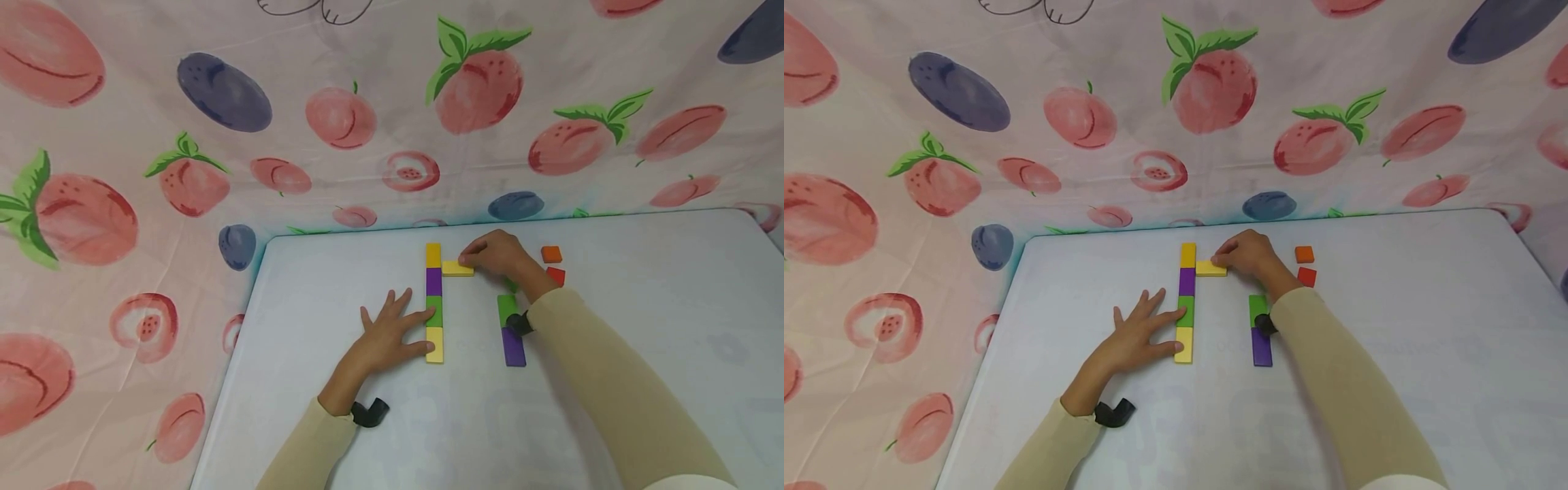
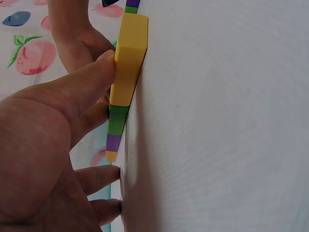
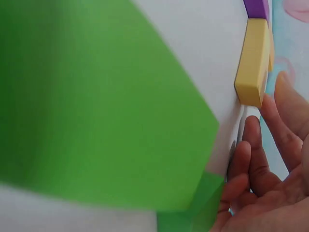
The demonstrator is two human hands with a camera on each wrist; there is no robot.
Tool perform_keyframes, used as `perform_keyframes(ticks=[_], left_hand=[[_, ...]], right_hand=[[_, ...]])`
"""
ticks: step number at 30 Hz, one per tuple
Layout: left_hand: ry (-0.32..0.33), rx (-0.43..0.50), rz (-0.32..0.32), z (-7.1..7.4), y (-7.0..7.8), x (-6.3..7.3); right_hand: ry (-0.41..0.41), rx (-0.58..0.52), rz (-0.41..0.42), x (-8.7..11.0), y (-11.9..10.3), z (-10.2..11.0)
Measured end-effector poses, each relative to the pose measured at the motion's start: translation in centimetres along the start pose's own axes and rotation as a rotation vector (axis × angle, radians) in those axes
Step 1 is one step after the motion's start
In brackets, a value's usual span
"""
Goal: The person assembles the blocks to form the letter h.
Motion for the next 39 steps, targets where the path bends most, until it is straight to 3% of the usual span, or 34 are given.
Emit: perform_keyframes(ticks=[11, 39], left_hand=[[-0.004, 0.001, 0.006, -0.05, 0.03, -0.02], [0.000, -0.008, 0.002, -0.03, -0.01, -0.11]], right_hand=[[-0.060, 0.016, 0.006, 0.39, 0.03, 0.20], [-0.024, 0.005, 0.002, -0.25, 0.15, -0.02]])
Point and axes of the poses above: each hand's wrist, its own x-axis away from the middle knuckle, its own z-axis out of the back of the hand, y = z × x, the point moved 8 cm from there along -x, towards the middle knuckle, and after that the axes turned 8 degrees about -x, right-handed, at the moved point
